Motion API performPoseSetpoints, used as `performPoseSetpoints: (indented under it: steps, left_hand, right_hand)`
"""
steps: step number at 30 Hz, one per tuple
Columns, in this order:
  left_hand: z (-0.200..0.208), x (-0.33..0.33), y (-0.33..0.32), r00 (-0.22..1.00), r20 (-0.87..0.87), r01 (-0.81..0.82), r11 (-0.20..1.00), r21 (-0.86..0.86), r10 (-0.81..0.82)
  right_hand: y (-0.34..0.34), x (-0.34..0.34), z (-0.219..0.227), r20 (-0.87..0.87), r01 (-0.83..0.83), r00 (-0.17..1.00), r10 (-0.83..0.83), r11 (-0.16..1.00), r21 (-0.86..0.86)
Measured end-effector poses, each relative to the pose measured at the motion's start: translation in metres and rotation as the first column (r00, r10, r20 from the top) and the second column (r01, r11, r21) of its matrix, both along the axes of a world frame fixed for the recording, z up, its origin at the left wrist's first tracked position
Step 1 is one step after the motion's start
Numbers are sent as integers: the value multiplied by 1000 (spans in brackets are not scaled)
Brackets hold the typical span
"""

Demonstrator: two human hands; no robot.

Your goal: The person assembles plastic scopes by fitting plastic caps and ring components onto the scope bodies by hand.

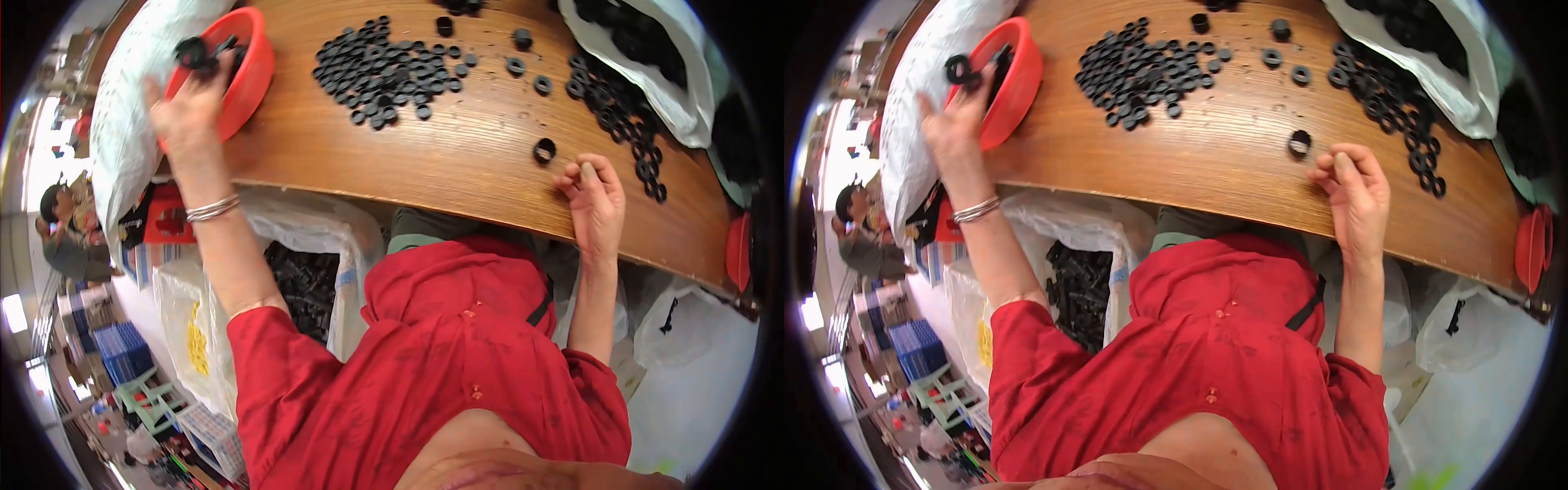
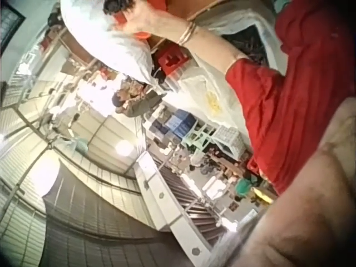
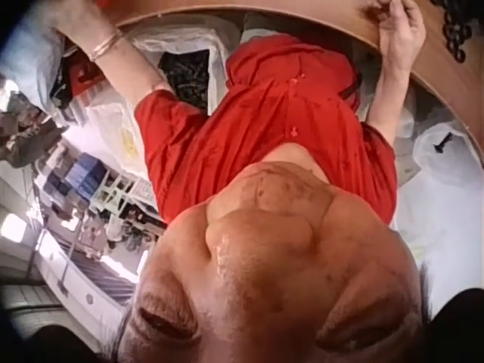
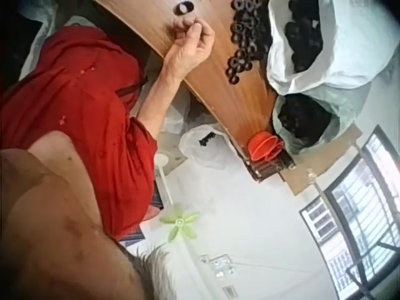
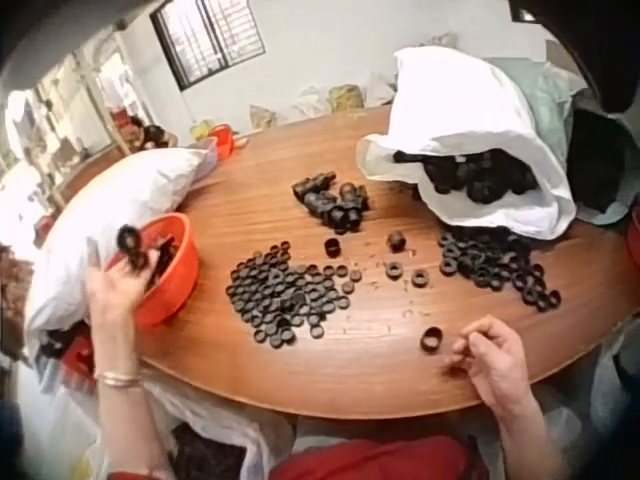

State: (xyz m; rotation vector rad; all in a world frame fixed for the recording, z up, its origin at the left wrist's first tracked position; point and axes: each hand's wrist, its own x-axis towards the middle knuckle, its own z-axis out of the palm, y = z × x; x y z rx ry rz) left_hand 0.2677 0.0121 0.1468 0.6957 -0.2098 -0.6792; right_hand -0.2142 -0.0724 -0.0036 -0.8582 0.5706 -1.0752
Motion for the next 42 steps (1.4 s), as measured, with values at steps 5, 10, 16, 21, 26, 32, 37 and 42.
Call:
performPoseSetpoints:
  steps: [5, 10, 16, 21, 26, 32, 37, 42]
  left_hand:
    - [-20, -57, -38, 948, 290, -189, 966, 174, 133]
    - [-68, -149, -132, 266, 878, -165, 879, 447, -397]
    - [-110, -96, -273, -521, 853, 49, 999, -15, 38]
    - [-132, -55, -297, -515, 658, -513, 813, 276, -549]
    - [-94, -96, -248, -302, 642, -407, 704, 582, -705]
    - [-99, -97, -189, -180, 888, -361, 868, 340, -423]
    - [-80, -156, -131, -121, 972, -156, 970, 184, -204]
    - [-78, -226, -57, 176, 697, 348, 706, 617, -695]
  right_hand:
    - [5, 12, 1, -33, 28, 999, -29, 999, -19]
    - [11, 8, 1, -194, 16, 981, -24, 999, -39]
    - [14, 14, 4, -138, 21, 990, -31, 997, -67]
    - [16, 16, 11, -157, 1, 987, -16, 996, -91]
    - [16, 10, 8, -104, -5, 995, -2, 998, -68]
    - [20, 8, 7, -109, -15, 994, 7, 997, -73]
    - [16, 13, 18, -214, 95, 969, -123, 986, -135]
    - [-5, 45, 51, -81, 63, 990, -114, 881, -469]
